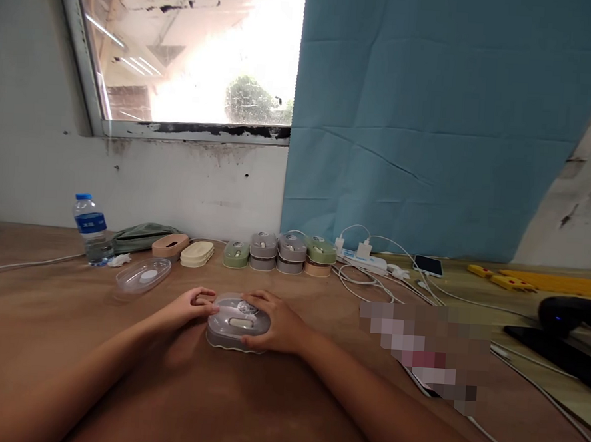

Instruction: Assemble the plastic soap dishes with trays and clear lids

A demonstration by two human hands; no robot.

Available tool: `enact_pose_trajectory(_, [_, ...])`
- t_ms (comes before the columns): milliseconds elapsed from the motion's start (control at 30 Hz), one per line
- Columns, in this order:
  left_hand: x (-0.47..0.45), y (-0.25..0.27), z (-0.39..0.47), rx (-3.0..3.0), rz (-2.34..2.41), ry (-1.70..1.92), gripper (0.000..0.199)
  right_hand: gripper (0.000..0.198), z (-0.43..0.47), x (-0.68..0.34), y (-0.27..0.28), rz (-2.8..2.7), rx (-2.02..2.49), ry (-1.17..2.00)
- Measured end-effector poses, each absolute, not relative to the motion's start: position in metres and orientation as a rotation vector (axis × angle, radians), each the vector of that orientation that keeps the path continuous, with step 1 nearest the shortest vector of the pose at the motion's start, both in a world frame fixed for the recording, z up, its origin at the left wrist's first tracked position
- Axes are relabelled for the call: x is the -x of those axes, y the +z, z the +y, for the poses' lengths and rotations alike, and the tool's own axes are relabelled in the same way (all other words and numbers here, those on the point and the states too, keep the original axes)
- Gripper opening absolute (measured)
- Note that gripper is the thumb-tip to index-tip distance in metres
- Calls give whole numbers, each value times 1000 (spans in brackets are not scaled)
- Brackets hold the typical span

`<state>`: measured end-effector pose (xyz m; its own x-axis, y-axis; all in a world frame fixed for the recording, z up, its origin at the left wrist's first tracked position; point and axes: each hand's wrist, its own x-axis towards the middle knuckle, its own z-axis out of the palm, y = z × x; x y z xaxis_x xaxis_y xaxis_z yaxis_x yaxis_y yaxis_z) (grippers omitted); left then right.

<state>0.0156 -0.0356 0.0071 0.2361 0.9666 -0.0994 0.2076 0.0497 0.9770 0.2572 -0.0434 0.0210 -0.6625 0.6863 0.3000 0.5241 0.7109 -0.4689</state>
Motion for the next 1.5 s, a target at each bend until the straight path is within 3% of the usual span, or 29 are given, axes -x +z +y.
enact_pose_trajectory(600, [-7,25,-42,-1350,1248,773,63,82,-60,-249,22,-2558,1074,442])
enact_pose_trajectory(833, [-5,20,-39,-1339,1201,759,62,101,-64,-249,26,-2635,1014,361])
enact_pose_trajectory(1167, [-4,23,-40,-1336,1167,714,62,101,-55,-259,33,-2777,941,417])
enact_pose_trajectory(1500, [0,21,-39,-1339,1032,675,57,94,-71,-250,30,-2741,1003,271])
